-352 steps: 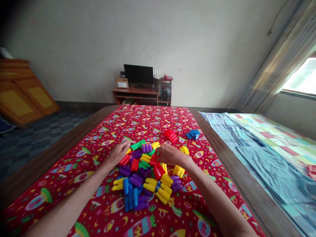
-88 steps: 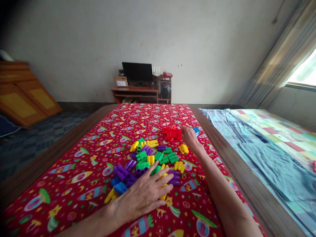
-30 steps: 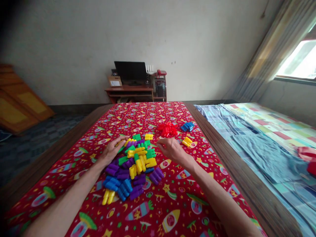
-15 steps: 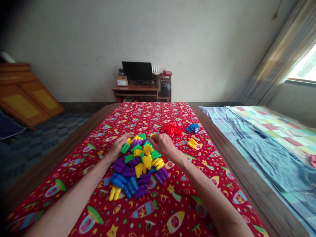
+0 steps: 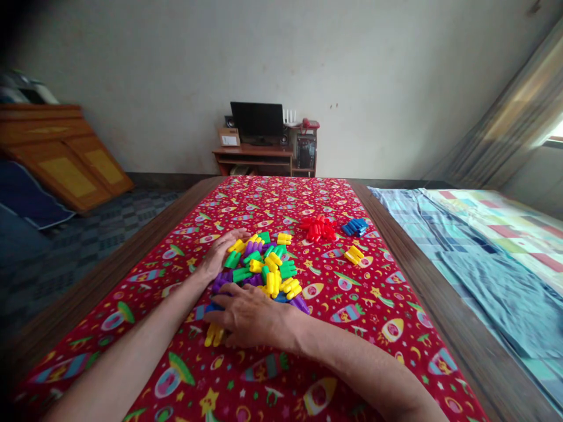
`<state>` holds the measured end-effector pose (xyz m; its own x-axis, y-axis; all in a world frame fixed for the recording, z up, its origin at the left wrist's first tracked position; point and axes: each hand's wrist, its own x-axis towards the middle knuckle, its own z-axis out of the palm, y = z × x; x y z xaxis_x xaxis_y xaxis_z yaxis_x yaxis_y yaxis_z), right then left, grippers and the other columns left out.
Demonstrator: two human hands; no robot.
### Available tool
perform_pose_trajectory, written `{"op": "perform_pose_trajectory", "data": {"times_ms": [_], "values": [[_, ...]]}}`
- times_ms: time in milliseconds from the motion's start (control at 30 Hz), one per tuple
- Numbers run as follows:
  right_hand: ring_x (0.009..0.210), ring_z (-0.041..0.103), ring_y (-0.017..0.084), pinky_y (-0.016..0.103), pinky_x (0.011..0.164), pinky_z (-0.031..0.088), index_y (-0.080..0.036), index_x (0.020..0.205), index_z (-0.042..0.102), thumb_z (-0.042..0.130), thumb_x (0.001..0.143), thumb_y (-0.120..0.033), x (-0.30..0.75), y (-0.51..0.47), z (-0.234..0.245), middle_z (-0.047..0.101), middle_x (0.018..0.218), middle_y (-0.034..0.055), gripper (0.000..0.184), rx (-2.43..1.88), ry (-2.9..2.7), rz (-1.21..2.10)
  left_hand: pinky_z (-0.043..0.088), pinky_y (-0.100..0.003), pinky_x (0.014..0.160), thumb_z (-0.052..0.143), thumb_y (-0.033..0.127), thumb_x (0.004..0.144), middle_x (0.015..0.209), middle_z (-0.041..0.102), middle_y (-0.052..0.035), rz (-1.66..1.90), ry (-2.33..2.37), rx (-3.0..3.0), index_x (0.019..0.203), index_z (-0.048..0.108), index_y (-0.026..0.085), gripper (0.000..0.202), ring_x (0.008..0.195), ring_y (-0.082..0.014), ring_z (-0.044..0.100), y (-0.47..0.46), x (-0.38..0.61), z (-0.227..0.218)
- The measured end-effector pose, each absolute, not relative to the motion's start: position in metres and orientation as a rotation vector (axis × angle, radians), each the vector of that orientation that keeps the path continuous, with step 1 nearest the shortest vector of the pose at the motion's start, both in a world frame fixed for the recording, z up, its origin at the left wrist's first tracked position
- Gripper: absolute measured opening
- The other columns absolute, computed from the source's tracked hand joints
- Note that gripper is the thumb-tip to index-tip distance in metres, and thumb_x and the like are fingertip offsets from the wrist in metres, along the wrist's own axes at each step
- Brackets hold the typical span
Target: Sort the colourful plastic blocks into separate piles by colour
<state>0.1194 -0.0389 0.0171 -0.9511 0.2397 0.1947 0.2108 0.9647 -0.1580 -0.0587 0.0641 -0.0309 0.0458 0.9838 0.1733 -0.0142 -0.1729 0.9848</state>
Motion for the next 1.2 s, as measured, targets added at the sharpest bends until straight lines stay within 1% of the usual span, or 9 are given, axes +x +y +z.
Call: {"op": "perform_pose_trajectory", "data": {"times_ms": [100, 200, 333, 433, 533, 667, 800, 1000, 1200], "values": [[0.114, 0.052, 0.025, 0.034, 0.084, 0.047, -0.016, 0.110, 0.063, 0.055, 0.092, -0.023, 0.123, -0.040, 0.010, 0.066, 0.110, 0.0116, 0.022, -0.427, -2.872, 0.066, 0.049, -0.034, 0.087, 0.058, 0.039, 0.071, 0.092, 0.073, -0.0074, 1.296, 1.104, 1.395, 0.111, 0.067, 0.016, 0.047, 0.098, -0.0242, 0.065, 0.063, -0.058, -0.029], [0.090, 0.061, 0.019, 0.028, 0.074, 0.045, -0.015, 0.101, 0.064, 0.049, 0.092, -0.013, 0.126, -0.028, 0.010, 0.068, 0.088, 0.0079, 0.018, -0.516, -2.802, 0.181, 0.049, -0.034, 0.087, 0.059, 0.040, 0.070, 0.092, 0.073, -0.0071, 1.295, 1.130, 1.400, 0.106, 0.069, 0.017, 0.044, 0.098, -0.0247, 0.065, 0.062, -0.059, -0.029], [0.065, 0.060, 0.013, 0.021, 0.060, 0.041, -0.015, 0.116, 0.060, 0.048, 0.095, -0.022, 0.141, -0.002, 0.028, 0.067, 0.077, 0.0030, 0.026, -0.721, -2.467, 0.537, 0.049, -0.035, 0.089, 0.061, 0.041, 0.069, 0.097, 0.073, -0.0077, 1.273, 1.144, 1.395, 0.102, 0.070, 0.018, 0.042, 0.101, -0.0258, 0.064, 0.063, -0.061, -0.033], [0.057, 0.056, 0.011, 0.021, 0.057, 0.039, -0.014, 0.124, 0.058, 0.042, 0.097, -0.028, 0.173, 0.024, 0.047, 0.063, 0.065, -0.0001, 0.035, -0.862, -2.218, 0.549, 0.048, -0.036, 0.091, 0.061, 0.043, 0.069, 0.103, 0.072, -0.0088, 1.260, 1.153, 1.413, 0.103, 0.070, 0.016, 0.044, 0.104, -0.0269, 0.063, 0.063, -0.062, -0.035], [0.060, 0.056, 0.012, 0.022, 0.059, 0.040, -0.013, 0.120, 0.062, 0.043, 0.093, -0.028, 0.225, 0.058, 0.055, 0.066, 0.073, 0.0030, 0.037, -1.104, -1.991, 0.337, 0.047, -0.038, 0.095, 0.059, 0.046, 0.071, 0.105, 0.071, -0.0087, 1.246, 1.228, 1.526, 0.105, 0.069, 0.016, 0.046, 0.108, -0.0287, 0.061, 0.065, -0.066, -0.032], [0.062, 0.056, 0.015, 0.025, 0.061, 0.040, -0.011, 0.099, 0.070, 0.043, 0.083, -0.022, 0.310, 0.094, 0.044, 0.067, 0.072, 0.0053, 0.033, -1.515, -1.710, 0.179, 0.041, -0.041, 0.103, 0.054, 0.043, 0.073, 0.106, 0.070, -0.0077, 1.176, 1.361, 1.986, 0.096, 0.071, 0.021, 0.037, 0.110, -0.0284, 0.059, 0.074, -0.081, -0.015], [0.070, 0.060, 0.019, 0.029, 0.069, 0.042, -0.012, 0.081, 0.072, 0.049, 0.078, -0.028, 0.372, 0.103, 0.021, 0.070, 0.073, 0.0084, 0.029, -1.730, -1.495, 0.035, 0.046, -0.038, 0.096, 0.049, 0.043, 0.078, 0.099, 0.072, -0.0060, 0.933, 1.348, 2.316, 0.093, 0.073, 0.024, 0.034, 0.098, -0.0259, 0.063, 0.071, -0.093, 0.011], [0.083, 0.064, 0.026, 0.034, 0.075, 0.046, -0.011, 0.105, 0.074, 0.054, 0.075, -0.038, 0.396, 0.108, -0.011, 0.074, 0.089, 0.0133, 0.045, -1.781, -1.149, 0.148, 0.052, -0.028, 0.084, 0.052, 0.043, 0.083, 0.094, 0.073, -0.0027, 0.666, 1.339, 2.442, 0.094, 0.074, 0.030, 0.028, 0.089, -0.0227, 0.068, 0.009, -0.106, 0.024], [0.089, 0.062, 0.026, 0.036, 0.081, 0.044, -0.013, 0.101, 0.075, 0.055, 0.076, -0.039, 0.389, 0.112, -0.022, 0.072, 0.095, 0.0156, 0.040, -1.924, -1.104, 0.062, 0.056, -0.020, 0.075, 0.063, 0.043, 0.079, 0.098, 0.074, 0.0010, 0.439, 1.387, 2.430, 0.095, 0.073, 0.035, 0.021, 0.088, -0.0201, 0.071, -0.065, -0.116, 0.001]]}}
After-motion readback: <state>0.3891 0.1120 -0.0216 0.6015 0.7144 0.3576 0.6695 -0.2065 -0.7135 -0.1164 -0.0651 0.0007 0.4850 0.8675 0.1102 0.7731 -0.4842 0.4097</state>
